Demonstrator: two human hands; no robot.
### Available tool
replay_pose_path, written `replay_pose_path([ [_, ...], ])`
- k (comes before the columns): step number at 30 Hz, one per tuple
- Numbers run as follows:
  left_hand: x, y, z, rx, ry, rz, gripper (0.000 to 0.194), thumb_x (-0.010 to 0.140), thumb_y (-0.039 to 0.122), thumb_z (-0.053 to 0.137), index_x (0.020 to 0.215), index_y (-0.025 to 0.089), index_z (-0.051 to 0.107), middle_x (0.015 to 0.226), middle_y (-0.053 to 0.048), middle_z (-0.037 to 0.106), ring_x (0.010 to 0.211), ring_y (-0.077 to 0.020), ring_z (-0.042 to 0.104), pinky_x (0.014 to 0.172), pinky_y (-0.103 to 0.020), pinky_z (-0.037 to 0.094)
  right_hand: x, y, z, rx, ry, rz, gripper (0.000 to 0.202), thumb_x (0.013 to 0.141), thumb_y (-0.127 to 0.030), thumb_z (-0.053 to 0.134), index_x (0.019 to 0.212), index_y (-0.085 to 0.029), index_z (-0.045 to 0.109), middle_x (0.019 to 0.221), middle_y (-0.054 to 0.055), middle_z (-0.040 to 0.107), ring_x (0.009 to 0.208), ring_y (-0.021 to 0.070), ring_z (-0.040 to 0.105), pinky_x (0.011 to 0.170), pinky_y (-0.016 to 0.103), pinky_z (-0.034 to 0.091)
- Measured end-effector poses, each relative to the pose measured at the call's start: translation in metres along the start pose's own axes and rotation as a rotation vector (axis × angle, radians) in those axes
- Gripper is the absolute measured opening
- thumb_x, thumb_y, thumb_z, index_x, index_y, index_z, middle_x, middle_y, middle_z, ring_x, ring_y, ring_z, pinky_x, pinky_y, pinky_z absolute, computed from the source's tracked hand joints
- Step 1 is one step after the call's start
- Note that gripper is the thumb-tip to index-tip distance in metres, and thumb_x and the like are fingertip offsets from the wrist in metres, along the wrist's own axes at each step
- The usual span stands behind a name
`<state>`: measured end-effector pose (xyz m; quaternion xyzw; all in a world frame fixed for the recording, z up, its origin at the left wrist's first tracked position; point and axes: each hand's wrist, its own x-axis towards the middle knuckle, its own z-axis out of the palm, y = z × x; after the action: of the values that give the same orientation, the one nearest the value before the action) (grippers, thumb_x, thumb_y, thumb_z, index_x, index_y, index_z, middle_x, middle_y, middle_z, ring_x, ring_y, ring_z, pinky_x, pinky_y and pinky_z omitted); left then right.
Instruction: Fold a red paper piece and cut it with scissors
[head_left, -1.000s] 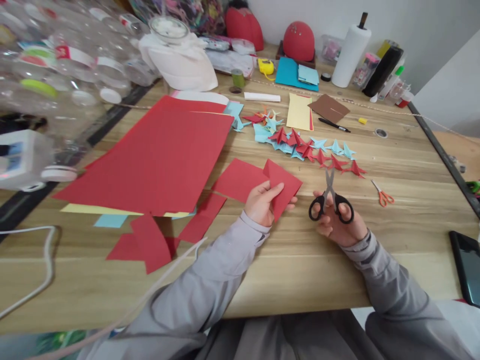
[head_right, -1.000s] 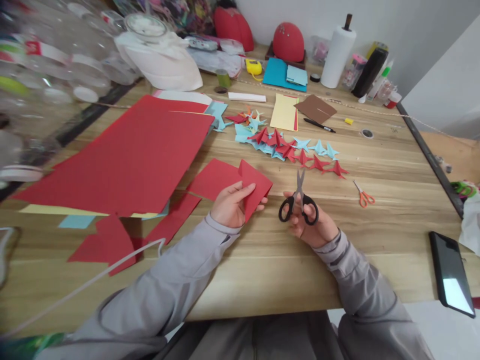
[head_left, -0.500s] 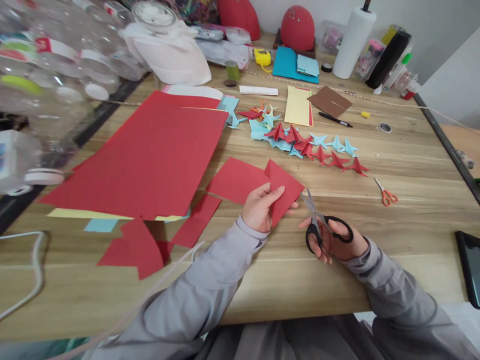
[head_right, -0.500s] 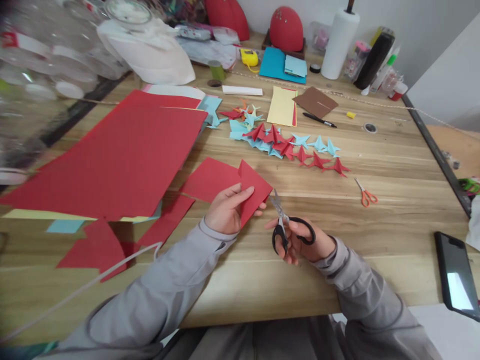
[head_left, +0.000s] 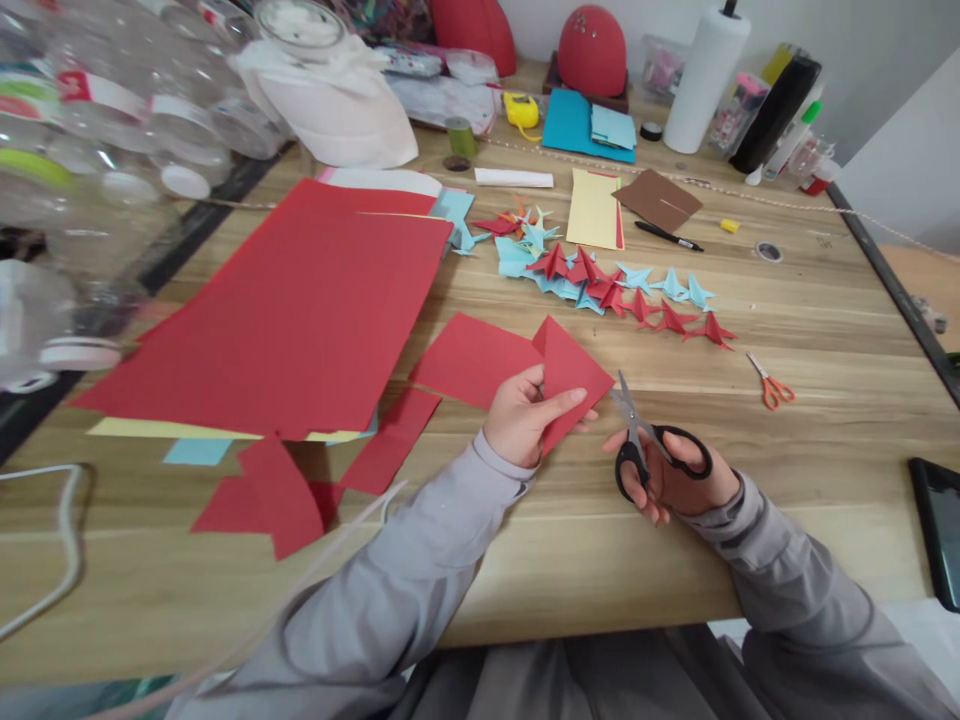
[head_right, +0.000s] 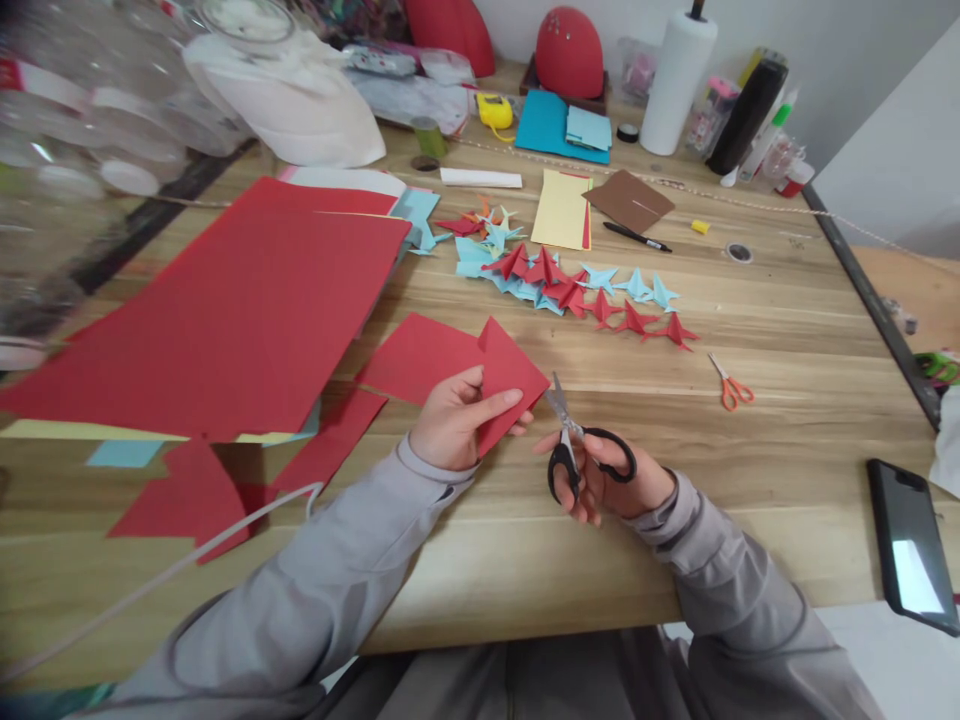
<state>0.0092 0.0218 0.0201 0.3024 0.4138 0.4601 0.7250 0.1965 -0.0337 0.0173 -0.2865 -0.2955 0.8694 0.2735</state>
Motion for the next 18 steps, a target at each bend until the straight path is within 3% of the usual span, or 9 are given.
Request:
replay_pose_path([
  [7,0.0003,-0.0021,-0.0025,0.094,-0.064,0.018,0.039,0.051,0.026,0.084,0.076,0.011,0.058,0.061,-0.003,0.067,0.044,-0.0150,0.061,0.033,-0.020,0.046,-0.0012,0.0013,-0.0028,-0.009,-0.101,-0.054,0.053,0.077,-0.060,0.058,0.105,-0.015,0.056,0.067,0.003,0.065,0.056,0.0140,0.066,0.039,0.016,0.046],
  [13,0.0002,0.0023,-0.0029,0.061,-0.032,-0.020,0.062,0.045,0.023,0.086,0.095,0.015,0.049,0.064,0.000,0.067,0.042,-0.0163,0.061,0.032,-0.020,0.044,-0.0001,0.0051,-0.0038,-0.018,-0.109,-0.110,0.055,0.079,-0.061,0.055,0.106,-0.013,0.057,0.063,0.002,0.063,0.056,0.0138,0.065,0.038,0.016,0.046],
  [18,0.0017,0.0058,-0.0052,0.068,-0.097,-0.074,0.045,0.045,0.026,0.086,0.077,0.012,0.057,0.064,-0.002,0.068,0.045,-0.0139,0.061,0.033,-0.018,0.044,-0.0013,0.0042,-0.0010,-0.014,-0.086,-0.095,0.054,0.078,-0.060,0.056,0.104,-0.012,0.058,0.060,0.002,0.062,0.061,0.0152,0.066,0.044,0.018,0.050],
])
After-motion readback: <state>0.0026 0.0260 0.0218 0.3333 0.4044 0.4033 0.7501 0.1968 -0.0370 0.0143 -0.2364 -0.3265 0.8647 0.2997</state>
